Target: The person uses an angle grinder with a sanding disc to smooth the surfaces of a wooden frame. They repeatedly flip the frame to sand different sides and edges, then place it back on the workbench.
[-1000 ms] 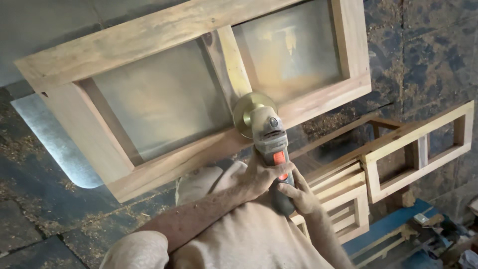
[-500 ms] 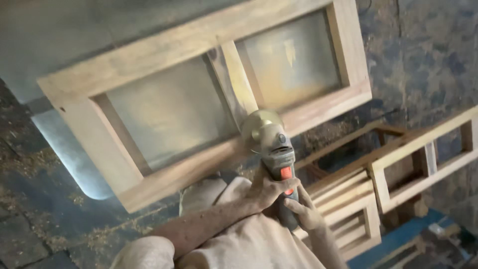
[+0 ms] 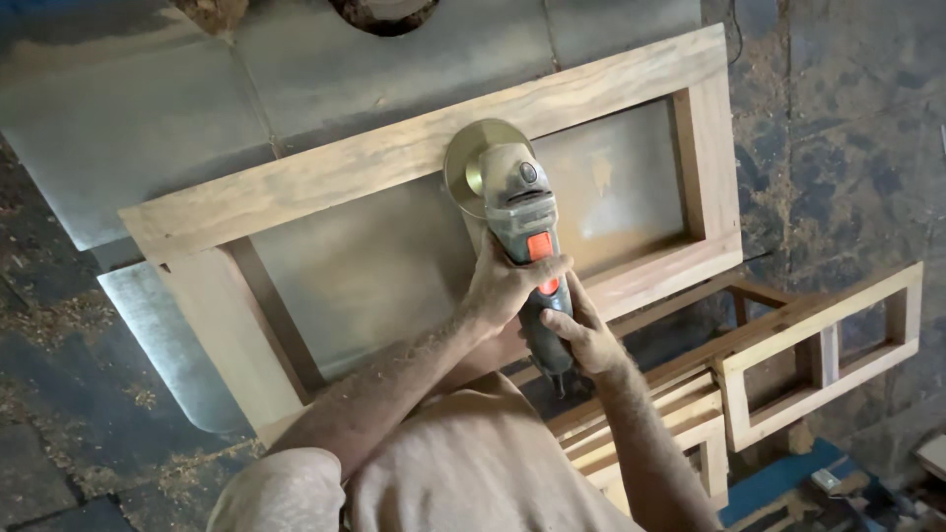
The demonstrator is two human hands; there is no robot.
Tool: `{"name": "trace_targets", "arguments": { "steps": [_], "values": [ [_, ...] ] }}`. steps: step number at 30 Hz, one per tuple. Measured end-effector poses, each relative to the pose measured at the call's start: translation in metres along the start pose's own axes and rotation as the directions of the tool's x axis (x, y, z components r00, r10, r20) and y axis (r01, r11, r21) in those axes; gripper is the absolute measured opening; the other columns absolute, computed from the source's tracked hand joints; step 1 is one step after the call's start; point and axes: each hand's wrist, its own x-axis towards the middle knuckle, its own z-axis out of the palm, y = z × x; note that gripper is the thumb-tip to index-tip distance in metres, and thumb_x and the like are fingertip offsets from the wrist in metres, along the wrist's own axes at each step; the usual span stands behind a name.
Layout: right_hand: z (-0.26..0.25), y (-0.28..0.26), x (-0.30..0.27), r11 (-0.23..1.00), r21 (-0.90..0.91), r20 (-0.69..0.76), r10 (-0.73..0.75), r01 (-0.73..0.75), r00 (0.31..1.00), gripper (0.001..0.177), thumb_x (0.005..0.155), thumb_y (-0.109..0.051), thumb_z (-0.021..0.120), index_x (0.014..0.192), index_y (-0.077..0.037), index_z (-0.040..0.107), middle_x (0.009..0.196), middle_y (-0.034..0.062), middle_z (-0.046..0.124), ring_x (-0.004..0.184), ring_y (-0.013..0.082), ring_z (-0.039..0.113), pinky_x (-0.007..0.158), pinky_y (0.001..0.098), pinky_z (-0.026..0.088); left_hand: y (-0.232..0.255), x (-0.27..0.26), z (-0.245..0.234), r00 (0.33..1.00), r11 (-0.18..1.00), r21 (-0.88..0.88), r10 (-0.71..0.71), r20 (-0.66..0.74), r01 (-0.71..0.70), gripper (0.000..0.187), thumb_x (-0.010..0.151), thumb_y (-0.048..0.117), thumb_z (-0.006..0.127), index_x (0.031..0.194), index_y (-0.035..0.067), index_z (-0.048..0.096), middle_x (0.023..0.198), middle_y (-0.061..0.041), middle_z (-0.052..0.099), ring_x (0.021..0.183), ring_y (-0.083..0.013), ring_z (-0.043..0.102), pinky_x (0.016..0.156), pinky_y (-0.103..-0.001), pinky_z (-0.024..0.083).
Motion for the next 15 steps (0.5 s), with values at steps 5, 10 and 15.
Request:
{"name": "trace_targets", "arguments": {
  "steps": [5, 10, 15],
  "values": [
    [-0.001, -0.002, -0.005, 1.0, -0.002, 0.016, 0.003, -0.003, 1.0, 0.08, 0.088, -0.02, 0.072, 0.155, -0.006, 0.032, 0.117, 0.0167, 0.063, 0.095, 0.0271, 0.069, 0.08, 0.0407, 0.06, 0.006, -0.007, 0.003, 1.0, 0.999, 0.034, -0.019, 0.001, 0.019, 0.062, 0.079, 0.012, 0.086, 0.128, 0.002, 0.048, 0.108, -0.008, 0.062, 0.094, -0.0166, 0.065, 0.081, -0.034, 0.06],
    [-0.01, 0.009, -0.019, 1.0, -0.025, 0.022, -0.006, 0.007, 1.0, 0.075, 0.091, -0.018, 0.072, 0.155, -0.003, 0.035, 0.117, 0.0151, 0.063, 0.1, 0.0219, 0.064, 0.084, 0.0373, 0.056, -0.004, -0.023, 0.008, 0.995, 0.99, -0.096, -0.098, 0.006, 0.098, 0.065, 0.079, 0.009, 0.085, 0.131, 0.002, 0.045, 0.109, -0.008, 0.059, 0.096, -0.0168, 0.063, 0.082, -0.036, 0.059],
    [-0.013, 0.017, -0.028, 0.998, -0.054, -0.04, 0.01, -0.012, 0.999, 0.077, 0.088, -0.016, 0.071, 0.154, -0.006, 0.035, 0.125, 0.0106, 0.061, 0.11, 0.0189, 0.061, 0.093, 0.0357, 0.053, -0.017, -0.026, 0.007, 0.994, 0.991, -0.068, -0.112, -0.002, 0.112, 0.072, 0.078, 0.01, 0.085, 0.135, 0.004, 0.041, 0.113, -0.007, 0.059, 0.1, -0.0163, 0.063, 0.085, -0.036, 0.06]
  ]
}}
